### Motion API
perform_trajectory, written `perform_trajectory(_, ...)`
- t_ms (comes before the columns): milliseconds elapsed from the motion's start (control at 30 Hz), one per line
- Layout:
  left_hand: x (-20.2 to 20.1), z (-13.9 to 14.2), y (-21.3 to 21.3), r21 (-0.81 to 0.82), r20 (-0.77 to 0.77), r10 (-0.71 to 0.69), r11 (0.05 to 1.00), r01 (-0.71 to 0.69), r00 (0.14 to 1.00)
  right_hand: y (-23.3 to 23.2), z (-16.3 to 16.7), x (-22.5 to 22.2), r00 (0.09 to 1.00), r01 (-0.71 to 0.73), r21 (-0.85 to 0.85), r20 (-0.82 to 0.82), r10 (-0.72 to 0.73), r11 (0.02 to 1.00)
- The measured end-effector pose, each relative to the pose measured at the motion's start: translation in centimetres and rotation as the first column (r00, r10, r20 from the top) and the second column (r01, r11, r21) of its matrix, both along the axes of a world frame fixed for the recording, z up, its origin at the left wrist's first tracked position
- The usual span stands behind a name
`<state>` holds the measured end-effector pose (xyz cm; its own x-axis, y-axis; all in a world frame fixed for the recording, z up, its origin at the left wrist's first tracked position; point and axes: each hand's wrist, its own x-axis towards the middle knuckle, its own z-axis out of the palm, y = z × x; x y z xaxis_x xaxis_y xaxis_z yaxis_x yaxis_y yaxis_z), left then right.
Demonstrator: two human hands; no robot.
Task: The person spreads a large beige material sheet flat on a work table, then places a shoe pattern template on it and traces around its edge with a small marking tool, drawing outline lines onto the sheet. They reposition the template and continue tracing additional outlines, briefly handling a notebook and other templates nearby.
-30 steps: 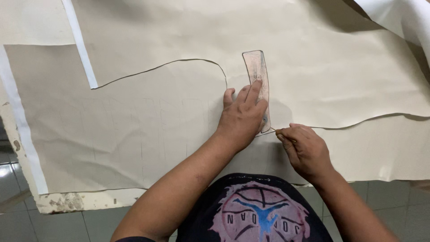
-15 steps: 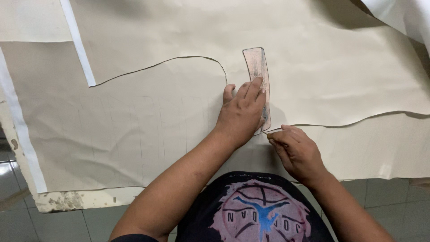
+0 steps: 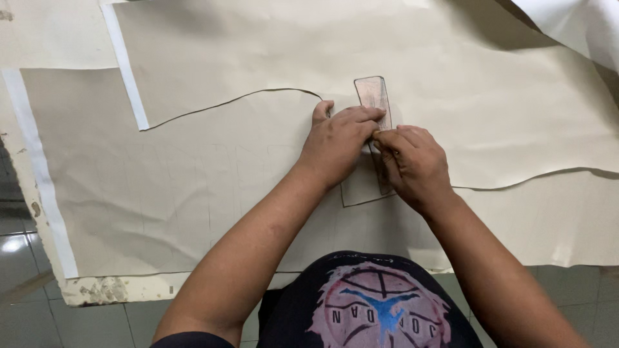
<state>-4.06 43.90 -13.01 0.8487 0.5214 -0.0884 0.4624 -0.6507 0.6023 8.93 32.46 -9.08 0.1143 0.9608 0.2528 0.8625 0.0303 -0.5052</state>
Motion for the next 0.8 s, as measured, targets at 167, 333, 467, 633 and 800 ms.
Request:
perform_trajectory(167,-0.2,-0.1,-0.6,0.011,0.057,0.035,0.999,-0.036,0.998,-2.6,0.4,0.2,0.992,0.089,-0.143,-0.078,-0.101,0.986)
perform_trajectory(333,-0.4,-0.6,-1.3,0.053,0.098,0.032,0.998,-0.038,0.995,-4.7,-0.5,0.7,0.97,0.161,-0.24,-0.14,-0.198,0.957)
perform_trajectory(467,-0.3,-0.7,-1.5,0.089,0.09,0.038,0.995,-0.046,0.995,-5.1,-0.9,0.5,0.976,0.173,-0.226,-0.093,-0.198,0.959)
perform_trajectory(633,-0.2,-0.6,-1.6,0.077,0.089,0.03,0.996,-0.037,0.996,-5.4,-0.7,0.3,0.995,0.085,-0.128,-0.036,-0.09,0.988)
perform_trajectory(800,-0.3,-0.6,-1.6,0.082,0.077,0.034,0.996,-0.04,0.996,-5.7,-0.7,0.8,0.979,0.144,-0.224,-0.112,-0.172,0.964)
